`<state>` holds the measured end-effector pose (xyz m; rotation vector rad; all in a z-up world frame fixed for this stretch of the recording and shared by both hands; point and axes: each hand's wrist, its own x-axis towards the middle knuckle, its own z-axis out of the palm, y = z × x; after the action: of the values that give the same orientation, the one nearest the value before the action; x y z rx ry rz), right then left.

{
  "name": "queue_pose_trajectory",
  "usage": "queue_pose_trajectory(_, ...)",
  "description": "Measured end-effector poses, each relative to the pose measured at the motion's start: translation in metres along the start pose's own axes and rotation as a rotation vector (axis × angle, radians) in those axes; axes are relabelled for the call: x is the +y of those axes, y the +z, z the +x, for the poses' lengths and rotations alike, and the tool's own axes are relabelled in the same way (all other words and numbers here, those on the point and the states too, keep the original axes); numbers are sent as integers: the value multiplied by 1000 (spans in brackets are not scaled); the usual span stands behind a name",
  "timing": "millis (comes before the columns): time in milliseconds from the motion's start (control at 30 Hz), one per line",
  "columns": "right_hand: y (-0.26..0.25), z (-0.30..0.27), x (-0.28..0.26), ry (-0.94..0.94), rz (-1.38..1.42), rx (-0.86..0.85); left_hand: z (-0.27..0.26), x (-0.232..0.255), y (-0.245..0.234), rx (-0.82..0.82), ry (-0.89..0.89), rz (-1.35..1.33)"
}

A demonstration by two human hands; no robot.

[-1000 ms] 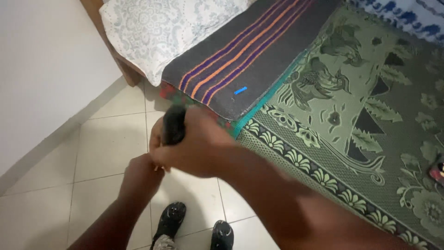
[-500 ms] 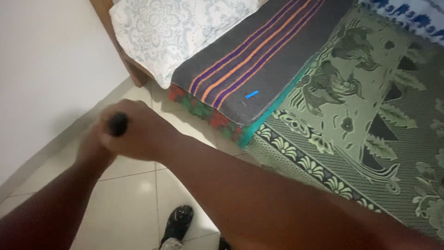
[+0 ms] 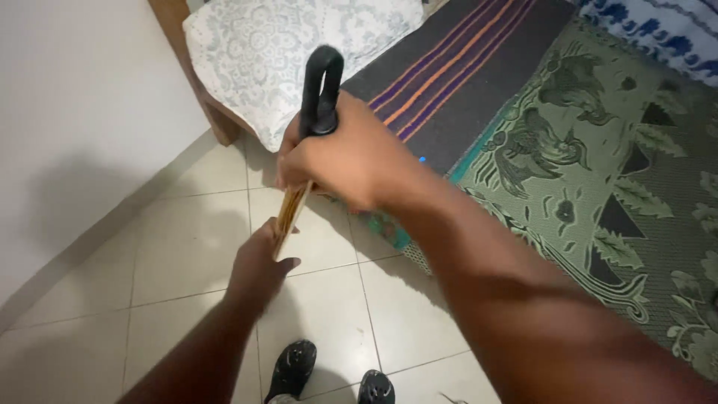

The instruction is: The person sweeps a tiled bedroom floor with a blue broom, moving debris toward the bed. They briefly pick up a small blue plastic item from the floor and place it on the bed, then continue sweeping.

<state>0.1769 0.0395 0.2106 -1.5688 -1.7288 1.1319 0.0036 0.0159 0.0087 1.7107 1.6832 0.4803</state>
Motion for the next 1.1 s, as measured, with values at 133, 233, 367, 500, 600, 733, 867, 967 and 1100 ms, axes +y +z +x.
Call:
queue_pose_trajectory(133, -5, -3, -9, -108, 66, -11, -5, 9, -1, 77, -7, -47)
queue_pose_trajectory(233, 3, 13, -9, -116, 86, -12, 9, -5, -13, 103, -18, -170)
queue_pose_trajectory(367, 33, 48, -6, -272, 210, 20, 46, -43, -58, 198, 56, -37)
queue_pose_trajectory(500, 98, 94, 4, -457, 310, -45, 85, -97, -109, 246, 159, 156)
queue_pose_trajectory(600, 156, 115, 12, -398, 156, 62, 124, -150, -117, 61, -2, 335)
queue_pose_trajectory(733, 196, 106, 24, -488, -209, 127, 140, -217, -104, -97, 96, 423)
queue_pose_trajectory(867, 166, 79, 13, -451, -6, 264, 132, -199, -78, -131, 20, 318)
queue_pose_trajectory(967, 115, 79, -17, -173, -61, 101, 123, -145, -75, -186, -20, 190)
queue_pose_trajectory(1100, 75, 68, -49, -20, 50, 59, 104, -88, -88, -287, 58, -81)
